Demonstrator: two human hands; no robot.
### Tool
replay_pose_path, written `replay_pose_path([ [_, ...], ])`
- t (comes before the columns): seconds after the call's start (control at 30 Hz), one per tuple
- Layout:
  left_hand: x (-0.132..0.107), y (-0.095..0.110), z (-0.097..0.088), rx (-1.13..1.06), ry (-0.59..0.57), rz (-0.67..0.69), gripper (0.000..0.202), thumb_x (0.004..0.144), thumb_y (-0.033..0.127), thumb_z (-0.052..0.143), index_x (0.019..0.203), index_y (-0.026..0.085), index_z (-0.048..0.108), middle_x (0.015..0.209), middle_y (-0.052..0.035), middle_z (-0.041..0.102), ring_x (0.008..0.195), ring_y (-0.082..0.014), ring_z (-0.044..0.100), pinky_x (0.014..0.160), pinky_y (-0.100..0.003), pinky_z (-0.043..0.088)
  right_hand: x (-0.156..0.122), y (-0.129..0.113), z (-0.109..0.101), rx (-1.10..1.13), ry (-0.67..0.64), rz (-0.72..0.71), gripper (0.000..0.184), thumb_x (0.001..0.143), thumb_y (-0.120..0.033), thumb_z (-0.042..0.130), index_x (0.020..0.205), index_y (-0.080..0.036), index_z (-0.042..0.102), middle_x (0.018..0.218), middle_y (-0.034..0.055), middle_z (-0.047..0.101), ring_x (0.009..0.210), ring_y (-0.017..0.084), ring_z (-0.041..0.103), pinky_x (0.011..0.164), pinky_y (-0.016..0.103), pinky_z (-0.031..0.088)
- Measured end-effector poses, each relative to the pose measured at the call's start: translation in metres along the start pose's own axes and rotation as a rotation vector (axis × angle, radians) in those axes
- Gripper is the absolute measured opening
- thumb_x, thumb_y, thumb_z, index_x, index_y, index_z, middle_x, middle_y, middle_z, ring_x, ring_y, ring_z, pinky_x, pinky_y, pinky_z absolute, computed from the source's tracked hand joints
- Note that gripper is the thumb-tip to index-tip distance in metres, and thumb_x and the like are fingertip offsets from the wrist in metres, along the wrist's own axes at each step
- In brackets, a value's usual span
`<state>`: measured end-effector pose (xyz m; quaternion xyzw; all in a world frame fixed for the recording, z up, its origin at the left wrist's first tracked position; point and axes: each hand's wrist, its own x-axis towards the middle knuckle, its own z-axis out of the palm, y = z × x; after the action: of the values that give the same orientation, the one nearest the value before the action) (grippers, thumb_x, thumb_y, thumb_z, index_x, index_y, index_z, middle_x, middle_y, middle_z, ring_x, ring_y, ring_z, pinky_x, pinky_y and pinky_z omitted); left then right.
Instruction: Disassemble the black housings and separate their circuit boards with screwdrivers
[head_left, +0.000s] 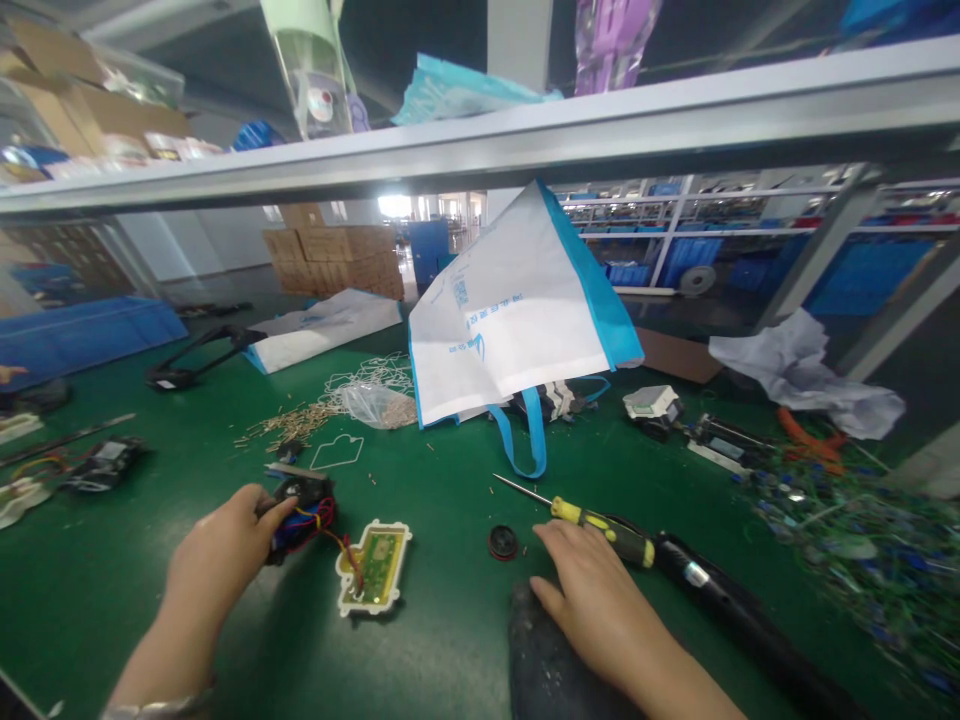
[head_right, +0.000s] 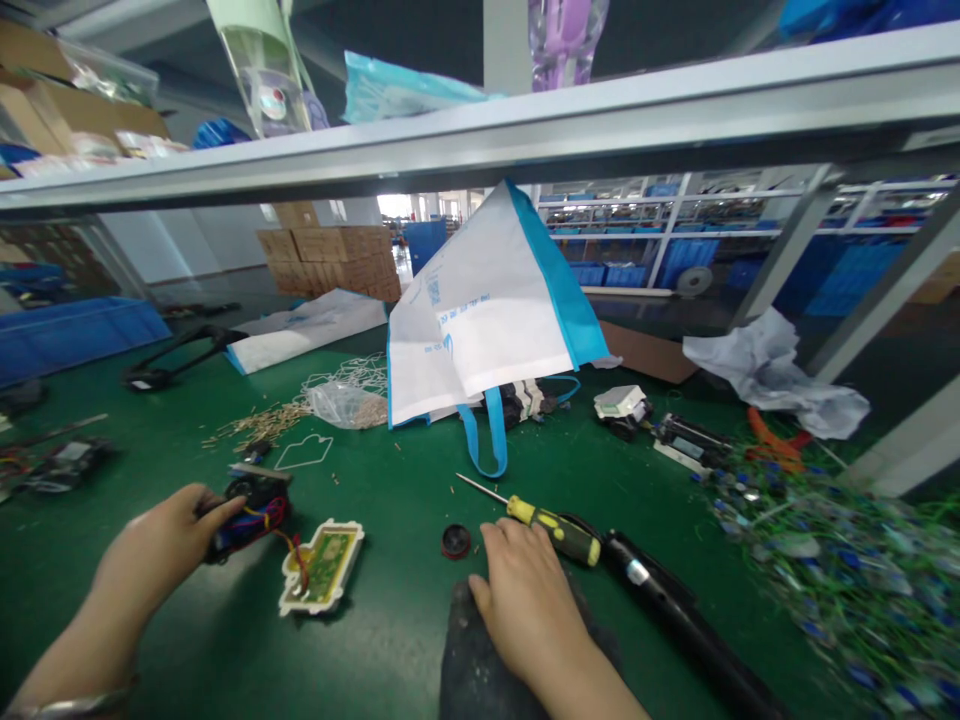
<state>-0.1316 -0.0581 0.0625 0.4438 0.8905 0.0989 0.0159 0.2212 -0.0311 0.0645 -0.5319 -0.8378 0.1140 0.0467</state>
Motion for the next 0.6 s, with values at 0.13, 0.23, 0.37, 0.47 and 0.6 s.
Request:
replay_pose_path([
  [0.13,0.013,-0.032,-0.006,0.091,-0.005,-0.149,0.037,0.081,0.053,0.035,0.066,0.021,0.046,0.051,0.0011,0.047,0.06,-0.0216,0.055,0.049,-0.025,0.037,0.001,0.01,-0.006,-0.064,0.031,0.013,0.03,0.079,-0.014,0.052,0.108,-0.012,0.059,0.107,0.0122,0.057,0.104,0.026,0.049,0.097,0.043,0.031],
  [0.23,0.019,-0.047,-0.009,0.1,0.018,-0.204,0.041,0.081,0.057,0.031,0.066,0.021,0.046,0.048,0.0011,0.044,0.065,-0.0243,0.056,0.048,-0.024,0.038,0.002,0.022,-0.014,-0.139,0.065,0.064,0.029,0.079,-0.01,0.047,0.105,-0.011,0.059,0.102,0.0118,0.058,0.1,0.026,0.051,0.096,0.045,0.028],
  [0.37,0.027,-0.057,-0.004,0.129,0.028,-0.305,0.036,0.081,0.05,0.03,0.067,0.021,0.046,0.046,0.0007,0.039,0.063,-0.0266,0.059,0.042,-0.024,0.038,0.005,0.04,-0.023,-0.231,0.06,0.143,0.025,0.078,-0.009,0.045,0.096,-0.012,0.062,0.093,0.0118,0.059,0.094,0.027,0.053,0.087,0.042,0.033],
  [0.47,0.03,-0.06,0.004,0.095,0.11,-0.323,0.028,0.076,0.047,0.039,0.079,0.021,0.049,0.055,-0.0007,0.048,0.066,-0.0285,0.061,0.042,-0.028,0.043,0.009,0.05,-0.025,-0.276,0.014,0.196,0.021,0.077,-0.01,0.048,0.092,-0.012,0.063,0.09,0.0124,0.06,0.09,0.028,0.055,0.079,0.04,0.036],
  [0.6,0.022,-0.038,0.015,0.074,0.451,-0.169,0.038,0.073,0.045,0.045,0.093,0.014,0.053,0.088,-0.013,0.061,0.088,-0.0341,0.058,0.064,-0.044,0.052,0.01,0.058,-0.024,-0.295,-0.056,0.226,0.024,0.075,-0.01,0.052,0.096,-0.014,0.062,0.093,0.0113,0.06,0.092,0.028,0.056,0.077,0.038,0.038],
])
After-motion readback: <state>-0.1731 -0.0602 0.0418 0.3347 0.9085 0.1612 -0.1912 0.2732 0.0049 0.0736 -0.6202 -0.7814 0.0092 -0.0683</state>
